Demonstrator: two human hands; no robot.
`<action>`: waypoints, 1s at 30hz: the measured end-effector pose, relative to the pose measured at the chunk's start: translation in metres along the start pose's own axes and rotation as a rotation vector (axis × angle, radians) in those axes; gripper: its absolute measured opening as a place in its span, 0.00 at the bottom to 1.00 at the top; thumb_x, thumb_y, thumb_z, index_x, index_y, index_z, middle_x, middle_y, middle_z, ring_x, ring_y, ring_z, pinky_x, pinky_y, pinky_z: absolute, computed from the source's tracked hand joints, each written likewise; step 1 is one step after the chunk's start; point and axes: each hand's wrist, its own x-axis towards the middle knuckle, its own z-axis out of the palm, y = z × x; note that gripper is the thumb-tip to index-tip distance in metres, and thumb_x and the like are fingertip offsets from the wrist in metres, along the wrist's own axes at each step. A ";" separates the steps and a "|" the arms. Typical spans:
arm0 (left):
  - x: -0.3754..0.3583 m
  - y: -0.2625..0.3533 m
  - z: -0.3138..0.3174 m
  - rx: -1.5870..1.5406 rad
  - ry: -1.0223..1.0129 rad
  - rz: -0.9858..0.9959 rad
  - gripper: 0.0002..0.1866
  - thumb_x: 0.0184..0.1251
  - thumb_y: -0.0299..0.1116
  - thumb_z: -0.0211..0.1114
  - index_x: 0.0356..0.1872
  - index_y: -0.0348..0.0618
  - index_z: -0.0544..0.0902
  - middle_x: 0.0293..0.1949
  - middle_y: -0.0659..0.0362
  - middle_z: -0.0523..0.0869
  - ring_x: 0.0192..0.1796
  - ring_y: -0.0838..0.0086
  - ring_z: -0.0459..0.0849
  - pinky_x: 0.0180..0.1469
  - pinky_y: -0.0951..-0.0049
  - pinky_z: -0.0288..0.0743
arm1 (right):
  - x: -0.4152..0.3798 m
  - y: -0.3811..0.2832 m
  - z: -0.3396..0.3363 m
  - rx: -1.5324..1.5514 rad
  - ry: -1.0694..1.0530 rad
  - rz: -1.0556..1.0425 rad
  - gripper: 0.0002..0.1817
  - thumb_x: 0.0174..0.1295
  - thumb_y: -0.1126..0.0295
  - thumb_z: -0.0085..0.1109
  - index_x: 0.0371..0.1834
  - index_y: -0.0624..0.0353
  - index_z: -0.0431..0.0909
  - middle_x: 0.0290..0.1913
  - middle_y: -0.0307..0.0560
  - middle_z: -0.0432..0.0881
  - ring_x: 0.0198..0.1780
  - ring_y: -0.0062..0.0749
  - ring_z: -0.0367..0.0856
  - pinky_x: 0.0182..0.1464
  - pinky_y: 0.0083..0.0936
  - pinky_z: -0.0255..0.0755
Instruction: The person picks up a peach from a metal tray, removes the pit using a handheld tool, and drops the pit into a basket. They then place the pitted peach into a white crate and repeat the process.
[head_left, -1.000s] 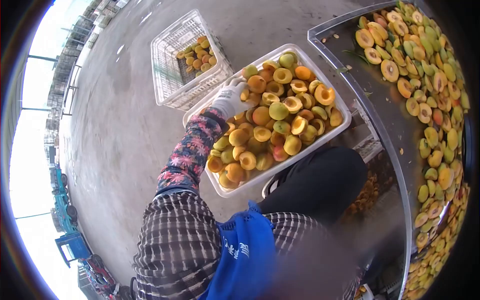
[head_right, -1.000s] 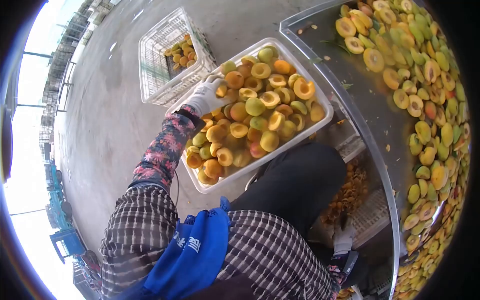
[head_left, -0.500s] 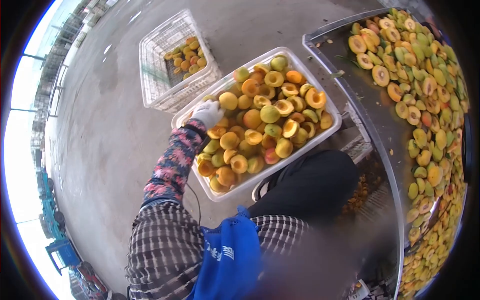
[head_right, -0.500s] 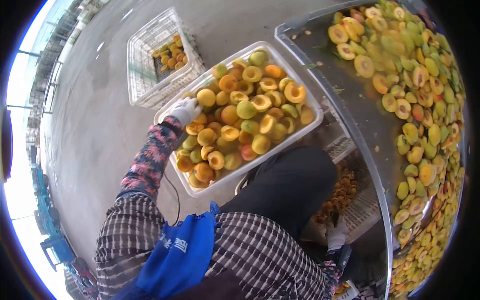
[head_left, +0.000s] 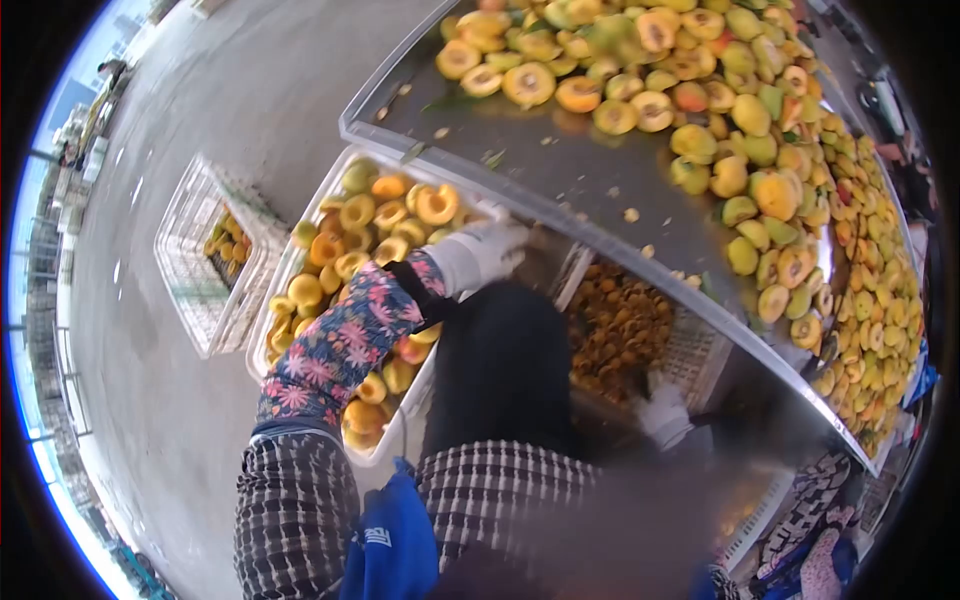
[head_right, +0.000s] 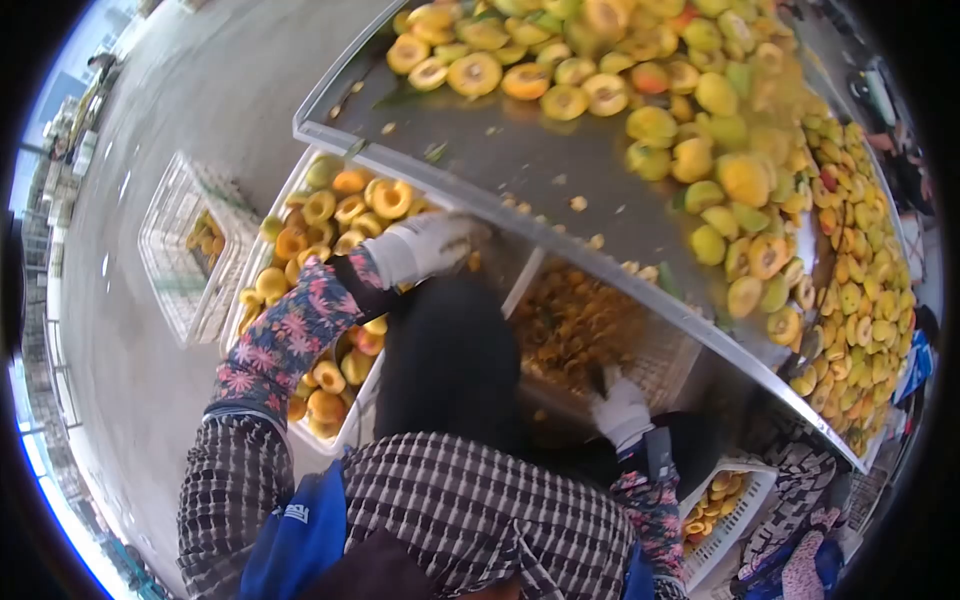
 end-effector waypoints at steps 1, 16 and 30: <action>0.016 0.001 0.005 0.248 -0.225 0.087 0.17 0.65 0.38 0.57 0.52 0.46 0.81 0.45 0.46 0.84 0.49 0.53 0.82 0.51 0.58 0.75 | -0.005 0.003 0.003 -0.038 0.150 -0.160 0.26 0.59 0.55 0.60 0.54 0.64 0.76 0.44 0.66 0.82 0.46 0.61 0.81 0.47 0.47 0.75; 0.193 0.048 0.215 0.422 -0.365 0.173 0.19 0.70 0.39 0.51 0.56 0.45 0.79 0.50 0.49 0.84 0.51 0.53 0.82 0.56 0.56 0.75 | 0.019 0.034 0.002 0.078 -0.299 -0.087 0.33 0.62 0.46 0.60 0.62 0.58 0.70 0.46 0.61 0.79 0.33 0.48 0.80 0.37 0.42 0.73; 0.189 0.026 0.208 0.415 -0.350 0.154 0.16 0.70 0.38 0.51 0.54 0.46 0.79 0.50 0.51 0.82 0.50 0.54 0.82 0.55 0.56 0.76 | 0.045 0.050 0.010 0.101 -0.331 -0.072 0.41 0.57 0.44 0.64 0.70 0.54 0.63 0.55 0.59 0.76 0.42 0.50 0.79 0.41 0.40 0.73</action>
